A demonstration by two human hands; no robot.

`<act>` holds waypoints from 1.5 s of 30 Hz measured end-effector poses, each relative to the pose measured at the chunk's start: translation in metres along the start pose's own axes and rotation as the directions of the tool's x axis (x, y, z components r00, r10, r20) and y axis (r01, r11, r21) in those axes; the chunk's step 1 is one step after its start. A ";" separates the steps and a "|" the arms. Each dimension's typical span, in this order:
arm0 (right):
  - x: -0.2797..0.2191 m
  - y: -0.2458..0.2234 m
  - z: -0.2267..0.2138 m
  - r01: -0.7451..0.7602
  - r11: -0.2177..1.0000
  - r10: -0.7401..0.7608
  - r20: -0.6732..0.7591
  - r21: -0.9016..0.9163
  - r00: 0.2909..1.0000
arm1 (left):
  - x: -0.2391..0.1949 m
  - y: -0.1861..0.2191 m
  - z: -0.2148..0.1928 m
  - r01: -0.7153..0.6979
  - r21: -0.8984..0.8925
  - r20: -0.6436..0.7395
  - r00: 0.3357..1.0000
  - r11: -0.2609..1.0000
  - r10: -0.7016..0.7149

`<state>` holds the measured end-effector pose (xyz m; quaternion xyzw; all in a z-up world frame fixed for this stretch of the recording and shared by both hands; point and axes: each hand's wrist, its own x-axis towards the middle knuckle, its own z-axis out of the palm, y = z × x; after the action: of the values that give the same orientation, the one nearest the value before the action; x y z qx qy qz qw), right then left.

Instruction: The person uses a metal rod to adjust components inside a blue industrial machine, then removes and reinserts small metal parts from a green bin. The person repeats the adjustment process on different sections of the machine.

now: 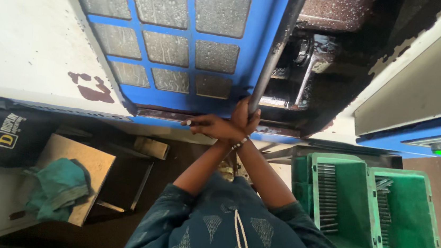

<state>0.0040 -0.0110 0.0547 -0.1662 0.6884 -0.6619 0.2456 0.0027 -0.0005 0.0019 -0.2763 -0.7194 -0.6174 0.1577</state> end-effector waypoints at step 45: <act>0.011 0.022 0.005 -0.096 0.913 0.051 -0.123 -0.396 0.991 | 0.013 0.030 -0.017 -0.018 -0.014 -0.009 1.000 1.000 0.018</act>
<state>0.0002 -0.0196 0.0320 -0.1501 0.8277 -0.5052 0.1928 0.0083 -0.0120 0.0359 -0.2809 -0.7119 -0.6222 0.1646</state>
